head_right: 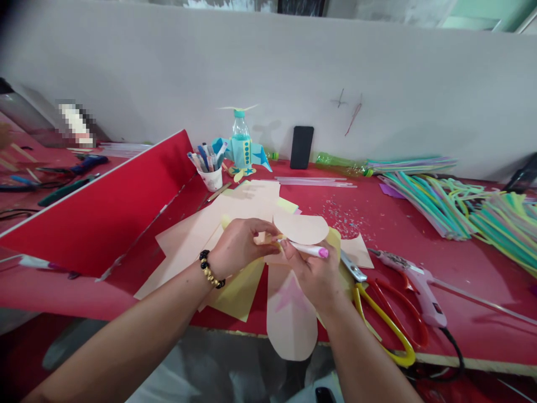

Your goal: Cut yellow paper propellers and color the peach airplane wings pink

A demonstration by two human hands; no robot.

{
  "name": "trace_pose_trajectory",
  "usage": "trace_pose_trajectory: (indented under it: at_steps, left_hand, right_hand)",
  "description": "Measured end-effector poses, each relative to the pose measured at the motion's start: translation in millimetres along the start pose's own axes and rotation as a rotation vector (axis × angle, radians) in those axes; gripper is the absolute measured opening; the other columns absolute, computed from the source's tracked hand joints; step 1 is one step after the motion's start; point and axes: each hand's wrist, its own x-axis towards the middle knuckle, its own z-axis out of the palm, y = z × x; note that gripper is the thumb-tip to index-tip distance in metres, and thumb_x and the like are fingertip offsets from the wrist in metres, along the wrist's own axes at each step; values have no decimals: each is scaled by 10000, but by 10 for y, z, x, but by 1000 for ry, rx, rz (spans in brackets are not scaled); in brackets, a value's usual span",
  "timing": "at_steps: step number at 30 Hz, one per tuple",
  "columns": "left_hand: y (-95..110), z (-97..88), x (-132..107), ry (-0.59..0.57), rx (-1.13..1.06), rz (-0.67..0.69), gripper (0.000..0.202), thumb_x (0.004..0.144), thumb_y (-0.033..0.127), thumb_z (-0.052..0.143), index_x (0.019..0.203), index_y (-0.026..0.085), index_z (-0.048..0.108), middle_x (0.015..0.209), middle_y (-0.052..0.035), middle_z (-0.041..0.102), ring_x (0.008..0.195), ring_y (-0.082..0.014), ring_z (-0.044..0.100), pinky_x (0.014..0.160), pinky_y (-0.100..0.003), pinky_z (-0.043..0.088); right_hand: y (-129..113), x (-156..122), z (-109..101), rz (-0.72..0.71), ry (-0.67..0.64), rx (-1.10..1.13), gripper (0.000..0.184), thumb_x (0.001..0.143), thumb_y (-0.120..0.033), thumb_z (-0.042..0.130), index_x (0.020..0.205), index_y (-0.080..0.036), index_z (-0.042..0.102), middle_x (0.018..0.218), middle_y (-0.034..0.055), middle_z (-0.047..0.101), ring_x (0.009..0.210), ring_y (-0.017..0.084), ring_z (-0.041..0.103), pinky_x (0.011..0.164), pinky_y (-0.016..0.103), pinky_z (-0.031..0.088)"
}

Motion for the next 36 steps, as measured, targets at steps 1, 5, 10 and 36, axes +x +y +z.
trace_pose_trajectory:
  at_steps: [1, 5, 10, 36]
  left_hand:
    - [-2, 2, 1, 0, 1, -3, 248, 716, 385, 764, 921, 248, 742, 905, -8, 737, 790, -182, 646, 694, -266, 464]
    - [1, -2, 2, 4, 5, 6, 239, 715, 391, 765, 907, 251, 743, 912, 1, 734, 800, -179, 645, 686, -258, 459]
    - [15, -11, 0, -13, 17, 15, 213, 732, 406, 747, 875, 248, 743, 880, 4, 730, 776, -171, 637, 657, -253, 445]
    - [-27, -4, 16, -31, 11, 25, 231, 722, 359, 751, 935, 270, 749, 891, 10, 738, 760, -166, 634, 648, -250, 436]
  right_hand:
    - [1, -2, -3, 2, -9, 9, 118, 856, -250, 632, 790, -205, 719, 751, 41, 763, 734, 221, 718, 712, 345, 553]
    - [5, -5, -13, 1, -46, 33, 115, 859, -253, 628, 806, -211, 720, 760, 42, 761, 736, 225, 717, 703, 352, 548]
    - [18, -11, 0, 20, -60, 62, 102, 852, -263, 629, 830, -218, 718, 776, 45, 758, 738, 239, 716, 720, 383, 556]
    - [148, -30, 15, 65, 34, 16, 151, 831, -271, 655, 897, -175, 752, 931, 102, 760, 928, 288, 701, 881, 438, 528]
